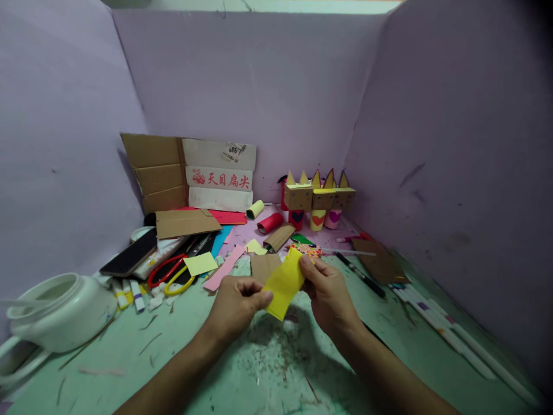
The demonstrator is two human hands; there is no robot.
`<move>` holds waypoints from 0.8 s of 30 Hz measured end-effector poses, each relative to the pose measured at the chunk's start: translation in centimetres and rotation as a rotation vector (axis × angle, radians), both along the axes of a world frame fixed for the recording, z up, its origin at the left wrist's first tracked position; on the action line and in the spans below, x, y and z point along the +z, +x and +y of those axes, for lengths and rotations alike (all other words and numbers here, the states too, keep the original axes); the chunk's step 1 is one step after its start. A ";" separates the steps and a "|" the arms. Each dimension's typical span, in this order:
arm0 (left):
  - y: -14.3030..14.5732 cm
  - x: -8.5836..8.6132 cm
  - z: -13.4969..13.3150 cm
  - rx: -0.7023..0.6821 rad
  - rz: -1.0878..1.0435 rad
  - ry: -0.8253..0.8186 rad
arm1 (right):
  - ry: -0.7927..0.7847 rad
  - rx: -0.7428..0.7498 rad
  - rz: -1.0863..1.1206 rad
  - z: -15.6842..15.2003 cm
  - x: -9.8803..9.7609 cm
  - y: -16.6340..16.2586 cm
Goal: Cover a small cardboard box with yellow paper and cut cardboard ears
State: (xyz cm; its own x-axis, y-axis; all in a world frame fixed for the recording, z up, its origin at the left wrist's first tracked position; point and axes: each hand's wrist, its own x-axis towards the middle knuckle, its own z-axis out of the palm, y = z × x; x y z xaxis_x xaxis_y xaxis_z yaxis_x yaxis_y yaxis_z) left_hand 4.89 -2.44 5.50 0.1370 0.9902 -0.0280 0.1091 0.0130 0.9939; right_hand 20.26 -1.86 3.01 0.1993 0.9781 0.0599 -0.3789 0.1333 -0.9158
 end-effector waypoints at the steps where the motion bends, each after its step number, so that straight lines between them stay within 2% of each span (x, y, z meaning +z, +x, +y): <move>1: -0.3 0.0 0.2 0.023 0.004 0.023 | 0.054 -0.039 -0.063 -0.1 0.2 0.1; 3: -0.9 0.2 0.6 0.125 0.022 0.103 | 0.208 -0.173 -0.205 -0.5 0.5 0.3; 6: -1.5 0.6 0.6 0.303 -0.003 0.244 | 0.575 -0.435 -0.449 -1.6 0.6 0.8; 8: -1.6 0.8 0.1 0.227 -0.091 0.205 | 0.850 -0.543 -0.658 -2.3 0.4 1.2; 10: -1.4 1.0 -0.5 0.019 -0.216 0.032 | 1.047 -0.517 -0.881 -2.7 0.0 1.5; 12: -1.2 0.9 -0.8 -0.123 -0.318 -0.132 | 1.166 -0.370 -1.074 -2.9 -0.4 1.6; 15: -1.1 0.6 -0.5 -0.099 -0.298 -0.187 | 1.236 -0.153 -1.182 -2.8 -1.0 1.0; 17: -1.3 0.5 -0.1 -0.041 -0.206 -0.127 | 1.219 -0.138 -1.107 -2.6 -1.3 0.3; 19: -1.5 0.6 0.2 0.001 -0.121 -0.038 | 1.074 -0.207 -0.951 -2.3 -1.5 -0.2; 21: -1.7 0.9 0.3 0.011 -0.063 0.014 | 0.782 -0.240 -0.727 -2.1 -1.5 -0.5; 22: -1.7 1.0 0.3 0.001 -0.042 0.019 | 0.608 -0.204 -0.599 -1.9 -1.3 -0.6; 24: -1.7 1.2 0.2 -0.037 0.003 0.005 | 0.308 -0.010 -0.372 -1.7 -0.9 -0.6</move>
State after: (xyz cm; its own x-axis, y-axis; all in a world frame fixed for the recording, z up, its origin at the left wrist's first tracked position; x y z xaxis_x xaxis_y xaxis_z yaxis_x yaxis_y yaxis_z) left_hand 3.21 -2.24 6.70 0.1735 0.9845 -0.0239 0.1123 0.0044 0.9937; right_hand 19.63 -3.52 2.07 0.1190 0.9020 0.4151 -0.0307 0.4212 -0.9065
